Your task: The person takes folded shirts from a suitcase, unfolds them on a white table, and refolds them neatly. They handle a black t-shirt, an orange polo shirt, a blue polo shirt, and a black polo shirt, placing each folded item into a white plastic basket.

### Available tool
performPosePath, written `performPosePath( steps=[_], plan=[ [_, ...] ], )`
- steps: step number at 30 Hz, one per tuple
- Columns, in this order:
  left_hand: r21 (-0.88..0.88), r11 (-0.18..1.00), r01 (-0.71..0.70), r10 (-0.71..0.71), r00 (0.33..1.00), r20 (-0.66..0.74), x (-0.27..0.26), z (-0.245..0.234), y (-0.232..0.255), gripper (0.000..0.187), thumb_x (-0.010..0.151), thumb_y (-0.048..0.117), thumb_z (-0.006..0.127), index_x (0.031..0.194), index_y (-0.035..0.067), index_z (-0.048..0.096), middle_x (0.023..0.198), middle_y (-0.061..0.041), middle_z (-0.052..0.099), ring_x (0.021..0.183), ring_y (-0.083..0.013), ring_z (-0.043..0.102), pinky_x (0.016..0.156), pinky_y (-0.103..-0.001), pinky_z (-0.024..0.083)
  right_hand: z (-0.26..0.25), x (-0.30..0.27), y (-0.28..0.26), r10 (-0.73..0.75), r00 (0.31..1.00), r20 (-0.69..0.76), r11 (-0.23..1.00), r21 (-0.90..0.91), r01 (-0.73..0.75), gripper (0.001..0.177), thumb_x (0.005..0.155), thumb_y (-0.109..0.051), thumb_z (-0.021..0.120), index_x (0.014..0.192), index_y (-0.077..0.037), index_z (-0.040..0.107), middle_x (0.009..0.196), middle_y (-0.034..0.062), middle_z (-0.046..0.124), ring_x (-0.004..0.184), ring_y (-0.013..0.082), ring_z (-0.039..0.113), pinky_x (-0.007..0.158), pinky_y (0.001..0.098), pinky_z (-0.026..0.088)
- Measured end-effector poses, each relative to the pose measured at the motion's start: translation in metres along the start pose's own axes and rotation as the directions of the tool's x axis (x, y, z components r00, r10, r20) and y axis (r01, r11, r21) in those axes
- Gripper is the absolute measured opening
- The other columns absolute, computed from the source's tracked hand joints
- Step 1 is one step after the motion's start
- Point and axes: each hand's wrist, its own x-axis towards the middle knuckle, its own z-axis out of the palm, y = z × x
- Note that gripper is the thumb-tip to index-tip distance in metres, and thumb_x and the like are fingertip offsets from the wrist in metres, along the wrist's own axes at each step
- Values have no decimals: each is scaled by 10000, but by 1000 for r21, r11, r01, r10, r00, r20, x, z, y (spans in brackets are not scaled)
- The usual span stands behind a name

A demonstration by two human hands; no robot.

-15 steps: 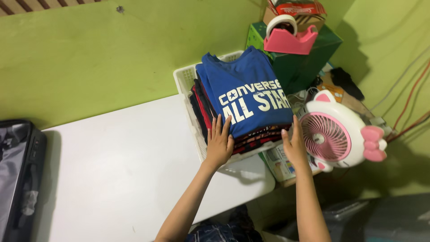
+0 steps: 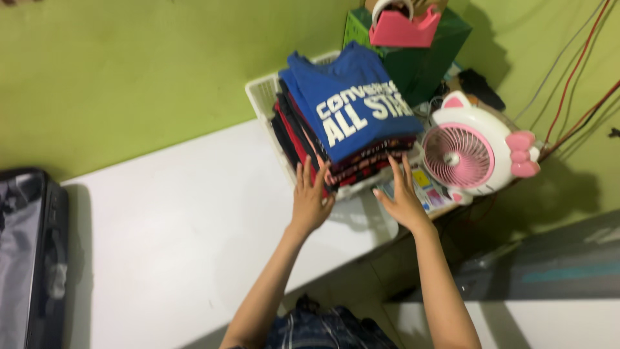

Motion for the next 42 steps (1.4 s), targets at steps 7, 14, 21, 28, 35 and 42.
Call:
performPosePath(
  steps=[7, 14, 21, 28, 35, 42],
  plan=[
    [37, 983, 178, -180, 982, 61, -61, -29, 5, 838, 864, 234, 753, 1568, 228, 299, 1675, -237, 75, 1521, -527, 129, 1072, -613, 378, 0, -35, -32, 25, 998, 53, 998, 53, -28, 864, 919, -296, 696, 1606, -202, 181, 1708, 179, -18, 1557, 421, 159, 1160, 532, 344],
    [35, 982, 185, -188, 978, 87, -134, -47, 32, 836, 863, 237, 754, 1564, 200, 301, 1674, -242, 56, 1521, -522, 136, 1052, -603, 401, 20, -101, -57, -101, 995, 29, 986, 139, 96, 810, 928, -220, 700, 1598, -150, 249, 1703, 199, 71, 1566, 413, 171, 1199, 525, 309],
    [50, 972, 229, -232, 971, 53, -196, -88, 43, 820, 853, 233, 761, 1552, 202, 332, 1667, -231, 81, 1513, -520, 173, 1055, -595, 400, 44, -141, -105, -94, 991, 97, 976, 208, 72, 758, 917, -216, 695, 1567, -147, 311, 1694, 180, 108, 1548, 371, 233, 1179, 492, 343],
    [60, 970, 236, -233, 971, -46, -234, -134, 34, 782, 859, 240, 762, 1537, 194, 377, 1676, -212, 97, 1505, -529, 227, 1054, -579, 433, 78, -146, -159, -171, 972, 160, 961, 243, 129, 720, 938, -225, 676, 1563, -135, 329, 1693, 171, 142, 1549, 375, 252, 1194, 501, 325],
    [118, 941, 318, -312, 948, -69, -287, -206, -14, 755, 873, 283, 758, 1525, 193, 387, 1677, -210, 82, 1495, -527, 229, 1040, -581, 438, 146, -149, -236, -259, 934, 247, 943, 274, 189, 708, 938, -257, 676, 1554, -151, 343, 1689, 165, 133, 1534, 393, 269, 1188, 508, 334],
    [106, 885, 453, -448, 892, -63, -362, -320, -66, 736, 890, 298, 723, 1535, 204, 382, 1686, -197, 80, 1529, -474, 178, 1070, -585, 384, 245, -175, -347, -318, 887, 336, 932, 281, 227, 689, 939, -287, 665, 1539, -169, 347, 1684, 161, 130, 1518, 416, 277, 1138, 534, 391]
  ],
)
